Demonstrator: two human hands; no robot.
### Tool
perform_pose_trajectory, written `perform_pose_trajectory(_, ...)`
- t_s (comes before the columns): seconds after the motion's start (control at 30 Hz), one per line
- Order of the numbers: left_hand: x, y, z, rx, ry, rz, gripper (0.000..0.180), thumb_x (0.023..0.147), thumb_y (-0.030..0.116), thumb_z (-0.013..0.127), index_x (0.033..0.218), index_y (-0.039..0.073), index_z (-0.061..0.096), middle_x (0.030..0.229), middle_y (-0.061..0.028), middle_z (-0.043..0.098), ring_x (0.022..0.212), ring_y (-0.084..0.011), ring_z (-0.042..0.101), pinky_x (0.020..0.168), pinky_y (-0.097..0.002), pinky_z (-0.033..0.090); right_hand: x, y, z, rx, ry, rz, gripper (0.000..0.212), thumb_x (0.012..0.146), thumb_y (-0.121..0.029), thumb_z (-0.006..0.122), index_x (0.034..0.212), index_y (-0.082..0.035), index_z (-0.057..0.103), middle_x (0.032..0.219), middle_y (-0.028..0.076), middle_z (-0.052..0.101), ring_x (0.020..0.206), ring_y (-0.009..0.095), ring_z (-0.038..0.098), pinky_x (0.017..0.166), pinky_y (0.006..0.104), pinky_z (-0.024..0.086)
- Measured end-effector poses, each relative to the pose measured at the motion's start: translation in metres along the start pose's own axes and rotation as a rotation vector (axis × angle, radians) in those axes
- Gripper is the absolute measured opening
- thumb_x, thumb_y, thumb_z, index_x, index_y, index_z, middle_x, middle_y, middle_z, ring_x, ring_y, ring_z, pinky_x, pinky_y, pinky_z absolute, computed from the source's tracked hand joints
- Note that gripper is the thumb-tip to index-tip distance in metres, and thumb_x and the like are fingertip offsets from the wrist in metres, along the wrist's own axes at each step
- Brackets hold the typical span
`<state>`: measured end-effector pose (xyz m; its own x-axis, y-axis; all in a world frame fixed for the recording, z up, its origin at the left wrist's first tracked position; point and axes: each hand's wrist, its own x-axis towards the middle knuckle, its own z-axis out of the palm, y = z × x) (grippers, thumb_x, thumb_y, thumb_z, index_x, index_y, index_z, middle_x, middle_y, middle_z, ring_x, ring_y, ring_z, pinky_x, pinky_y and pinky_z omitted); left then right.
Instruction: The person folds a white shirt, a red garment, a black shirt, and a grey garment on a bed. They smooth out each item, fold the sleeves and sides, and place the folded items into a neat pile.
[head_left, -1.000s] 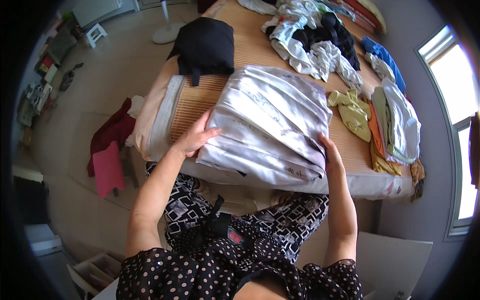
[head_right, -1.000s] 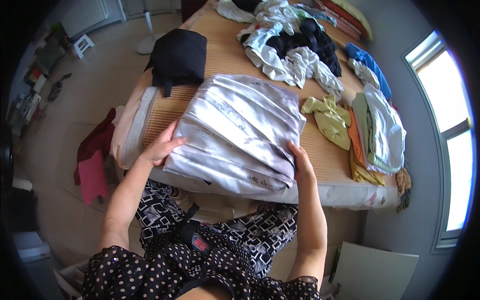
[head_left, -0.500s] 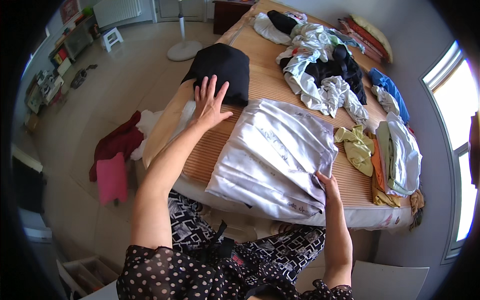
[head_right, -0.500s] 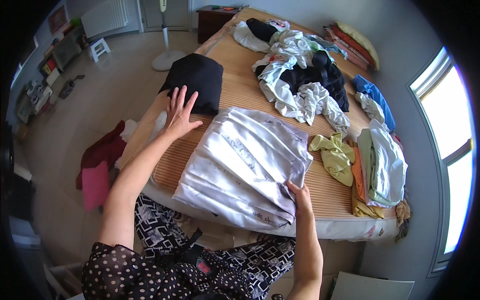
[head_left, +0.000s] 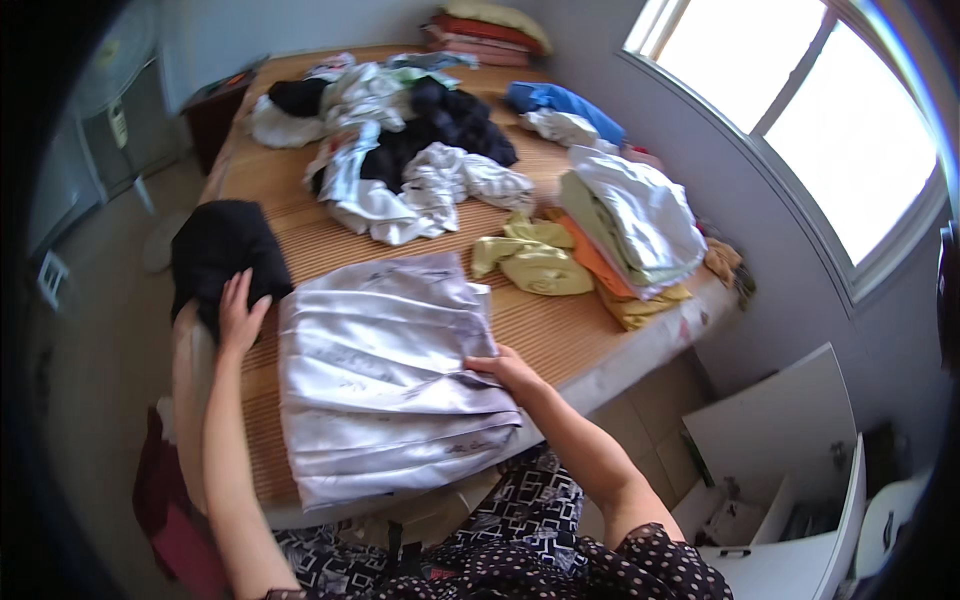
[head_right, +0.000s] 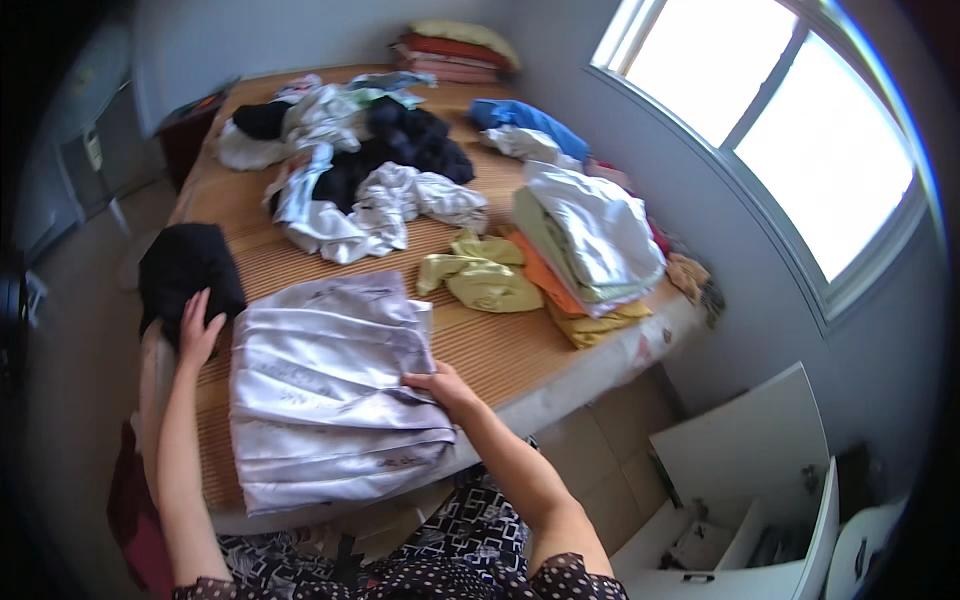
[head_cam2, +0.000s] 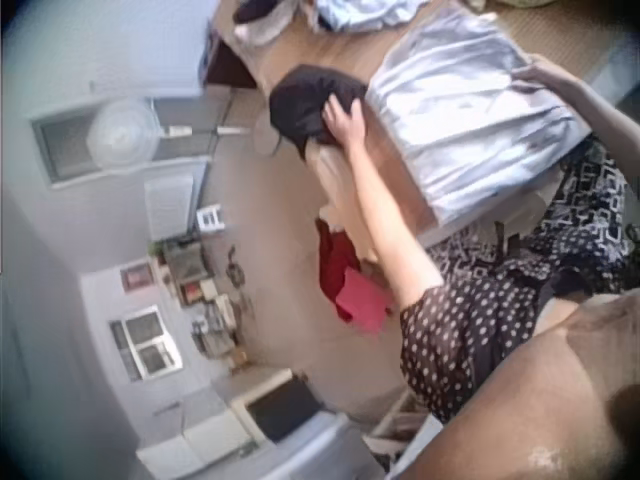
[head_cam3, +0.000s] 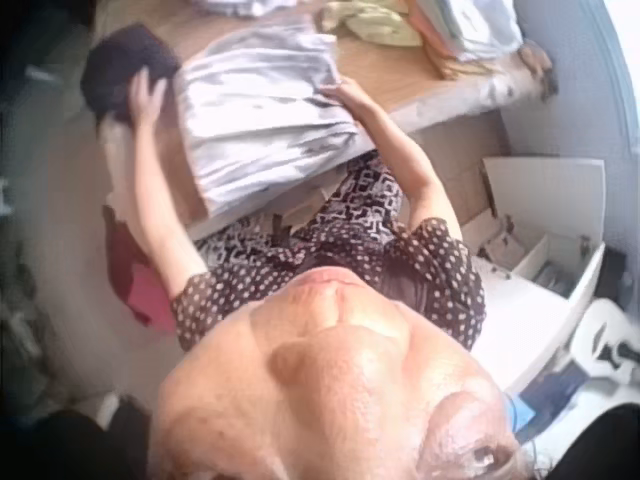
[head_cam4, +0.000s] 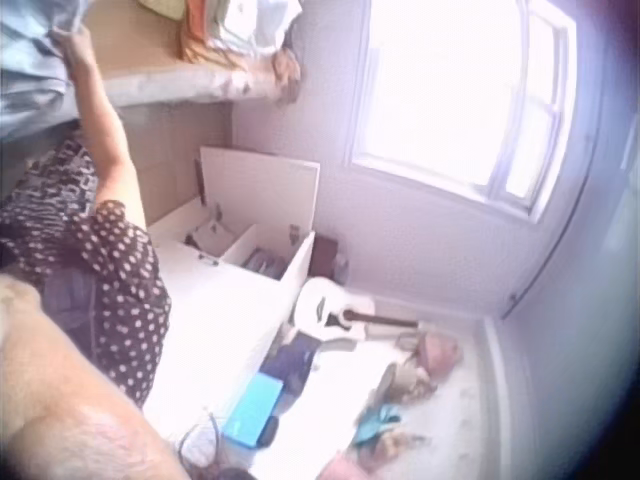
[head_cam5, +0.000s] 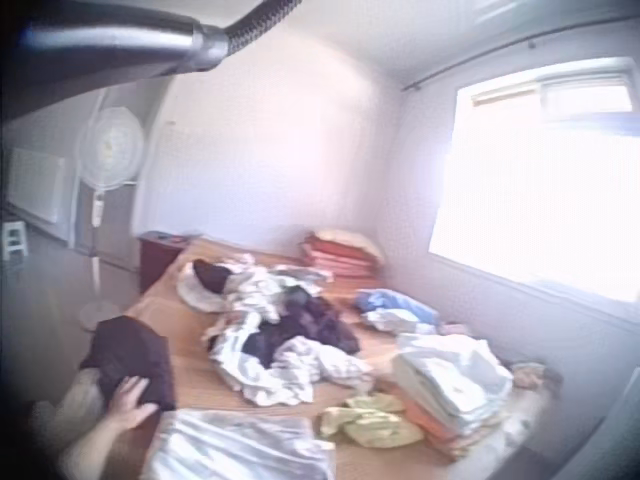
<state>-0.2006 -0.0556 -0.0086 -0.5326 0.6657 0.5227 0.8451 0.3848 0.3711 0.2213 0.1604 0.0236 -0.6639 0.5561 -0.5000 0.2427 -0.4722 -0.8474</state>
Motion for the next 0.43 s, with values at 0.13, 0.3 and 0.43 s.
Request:
perform_pose_trajectory(0.13,-0.06,0.07,-0.031,-0.685,-0.094,-0.285,0.051,0.09,0.024,0.05,0.133,0.002,0.037,0.135,-0.0159,0.039,0.124,-0.0266,0.037,0.104,-0.0347,0.028,-0.009,-0.008,-0.019,0.185,-0.123,0.102,0.041,0.076,-0.024,0.07,0.107,0.0,0.057,0.093,0.01,0.063,0.077,0.016,0.062,0.07,0.0316,0.053)
perform_pose_trajectory(0.3,-0.133,0.101,-0.056,-0.86,-0.141,-0.441,0.049,0.092,0.026,0.046,0.132,0.0,0.037,0.134,-0.0133,0.04,0.122,-0.0228,0.039,0.102,-0.0318,0.029,-0.015,-0.013,-0.011,0.118,-0.198,0.037,0.038,0.079,-0.017,0.066,0.111,-0.002,0.054,0.094,0.008,0.062,0.079,0.016,0.061,0.071,0.031,0.052)
perform_pose_trajectory(0.43,-0.153,0.119,-0.055,-0.808,-0.104,-0.416,0.05,0.092,0.03,0.045,0.131,0.0,0.039,0.132,-0.0123,0.043,0.119,-0.0219,0.041,0.1,-0.0311,0.029,-0.017,-0.017,-0.003,0.055,-0.218,-0.123,0.037,0.083,-0.011,0.061,0.117,-0.003,0.05,0.098,0.008,0.059,0.084,0.015,0.057,0.074,0.0297,0.05)
